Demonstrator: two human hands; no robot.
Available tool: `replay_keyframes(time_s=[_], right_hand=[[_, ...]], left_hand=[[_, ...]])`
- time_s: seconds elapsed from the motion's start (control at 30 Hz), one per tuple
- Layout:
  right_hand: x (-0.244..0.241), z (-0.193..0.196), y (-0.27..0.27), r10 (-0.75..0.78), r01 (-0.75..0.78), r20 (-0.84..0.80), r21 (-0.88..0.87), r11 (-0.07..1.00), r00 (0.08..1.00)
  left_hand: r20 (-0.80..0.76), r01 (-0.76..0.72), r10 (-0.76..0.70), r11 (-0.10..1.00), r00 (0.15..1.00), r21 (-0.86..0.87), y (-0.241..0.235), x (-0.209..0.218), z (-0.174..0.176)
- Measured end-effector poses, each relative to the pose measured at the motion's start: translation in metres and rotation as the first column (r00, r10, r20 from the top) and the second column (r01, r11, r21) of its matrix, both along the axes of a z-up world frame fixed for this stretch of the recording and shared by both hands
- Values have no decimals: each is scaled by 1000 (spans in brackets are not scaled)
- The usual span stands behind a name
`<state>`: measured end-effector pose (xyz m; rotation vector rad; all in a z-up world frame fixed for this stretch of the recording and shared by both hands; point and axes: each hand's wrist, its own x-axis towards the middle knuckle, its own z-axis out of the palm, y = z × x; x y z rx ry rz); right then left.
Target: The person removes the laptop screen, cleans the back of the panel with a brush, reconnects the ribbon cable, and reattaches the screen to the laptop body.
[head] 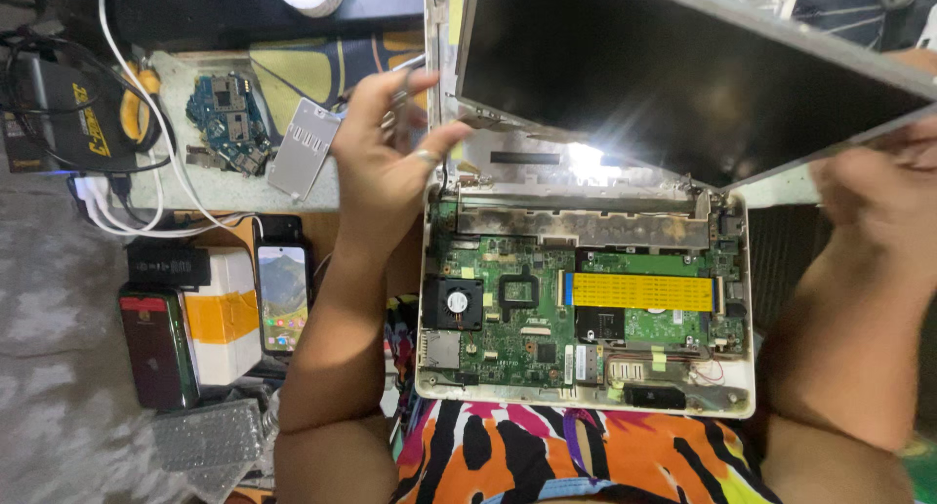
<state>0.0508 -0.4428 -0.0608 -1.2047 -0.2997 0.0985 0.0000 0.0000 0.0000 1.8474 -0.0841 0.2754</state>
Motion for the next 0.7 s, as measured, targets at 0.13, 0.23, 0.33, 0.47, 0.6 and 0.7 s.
replay_keyframes(time_s=[0.13, 0.23, 0.33, 0.47, 0.6, 0.7], right_hand=[[-25, -12, 34, -194, 192, 20, 71, 979, 981], [-27, -3, 45, -314, 308, 29, 123, 943, 949], [-29, 13, 45, -254, 252, 11, 97, 963, 967], [-28, 26, 41, -98, 96, 29, 69, 993, 995], [-22, 31, 40, -89, 87, 64, 33, 996, 994], [-22, 32, 36, -118, 117, 79, 12, 993, 990]], left_hand=[[-3, -138, 140, 980, 990, 146, 24, -27, -4], [116, -33, -1, 958, 993, 286, 40, -44, 3], [51, 160, -190, 922, 980, 353, 44, -62, 9], [-100, 315, -302, 855, 948, 411, 29, -78, 8], [83, 255, -336, 833, 938, 491, 21, -87, 9], [107, 288, -391, 811, 914, 509, 24, -82, 9]])
